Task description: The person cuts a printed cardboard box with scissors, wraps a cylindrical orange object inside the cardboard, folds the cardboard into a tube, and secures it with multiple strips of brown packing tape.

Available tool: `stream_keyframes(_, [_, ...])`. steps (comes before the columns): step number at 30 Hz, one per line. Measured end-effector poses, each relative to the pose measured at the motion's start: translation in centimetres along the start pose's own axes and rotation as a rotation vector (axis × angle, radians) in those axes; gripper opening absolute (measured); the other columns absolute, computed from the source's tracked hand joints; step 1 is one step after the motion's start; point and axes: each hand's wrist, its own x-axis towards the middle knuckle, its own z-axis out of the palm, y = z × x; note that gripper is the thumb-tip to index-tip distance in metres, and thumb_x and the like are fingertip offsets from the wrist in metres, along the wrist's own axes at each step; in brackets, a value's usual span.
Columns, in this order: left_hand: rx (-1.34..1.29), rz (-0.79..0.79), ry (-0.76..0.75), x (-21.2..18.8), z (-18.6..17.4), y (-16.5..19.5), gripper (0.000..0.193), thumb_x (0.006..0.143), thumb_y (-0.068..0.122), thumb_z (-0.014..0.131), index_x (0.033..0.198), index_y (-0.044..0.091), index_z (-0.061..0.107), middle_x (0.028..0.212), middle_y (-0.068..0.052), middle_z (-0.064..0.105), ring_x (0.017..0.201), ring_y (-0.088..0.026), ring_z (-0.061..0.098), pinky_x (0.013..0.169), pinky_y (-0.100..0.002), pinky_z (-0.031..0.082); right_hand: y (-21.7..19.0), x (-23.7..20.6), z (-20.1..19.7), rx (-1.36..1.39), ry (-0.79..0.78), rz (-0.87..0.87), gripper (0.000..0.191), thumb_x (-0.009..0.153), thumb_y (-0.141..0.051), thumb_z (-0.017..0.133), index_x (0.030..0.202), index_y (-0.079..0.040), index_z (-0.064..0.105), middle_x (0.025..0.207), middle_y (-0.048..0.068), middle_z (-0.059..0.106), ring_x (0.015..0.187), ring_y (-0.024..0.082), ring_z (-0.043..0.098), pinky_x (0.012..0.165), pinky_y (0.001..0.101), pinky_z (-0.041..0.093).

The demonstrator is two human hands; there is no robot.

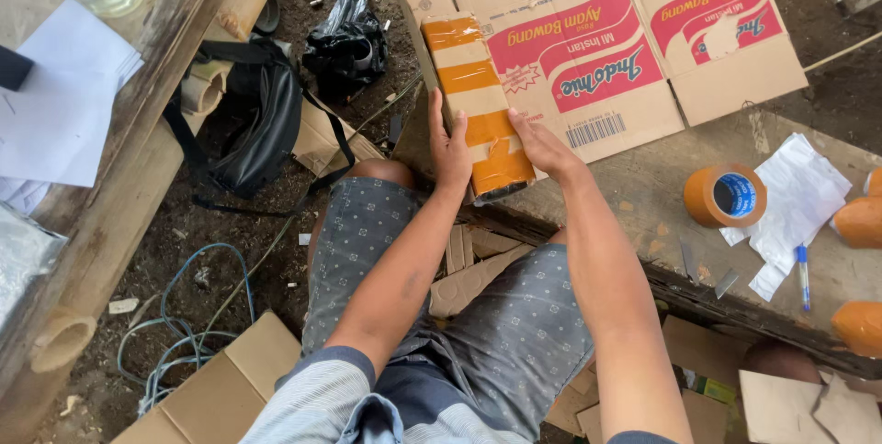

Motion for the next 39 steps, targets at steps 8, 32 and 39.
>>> stream_keyframes(8, [0.000,-0.134,-0.043,0.2,-0.9,3.0,0.056,0.109,0.020,0.050,0.161,0.007,0.032,0.166,-0.016,0.034,0.150,-0.027,0.039,0.123,-0.038,0.033,-0.7,-1.0,0.8,-0.017,-0.035,0.028,0.084,0.102,-0.068,0.027,0.155,-0.005,0.041,0.154,0.015,0.046,0.140,0.023,0.037,0.112,0.0398,0.029])
stream_keyframes(32, [-0.019,-0.245,-0.183,6.6,-4.8,4.8,0.070,0.106,0.022,0.053,0.165,0.011,0.016,0.166,-0.012,0.030,0.148,-0.026,0.037,0.121,-0.038,0.029,-5.7,3.0,1.8,-0.520,-0.075,-0.236,0.074,0.098,-0.061,0.048,0.157,-0.016,0.049,0.131,0.020,0.066,0.122,0.032,0.066,0.108,0.0454,0.051])
stream_keyframes(39, [-0.148,-0.180,-0.224,6.8,-5.0,4.8,0.079,0.103,0.015,0.057,0.167,0.011,0.011,0.166,-0.013,0.030,0.148,-0.025,0.036,0.119,-0.038,0.033,-4.4,6.8,2.7,-0.013,-0.148,-0.161,0.081,0.091,-0.046,0.064,0.158,-0.009,0.037,0.148,0.015,0.054,0.134,0.028,0.053,0.109,0.0388,0.042])
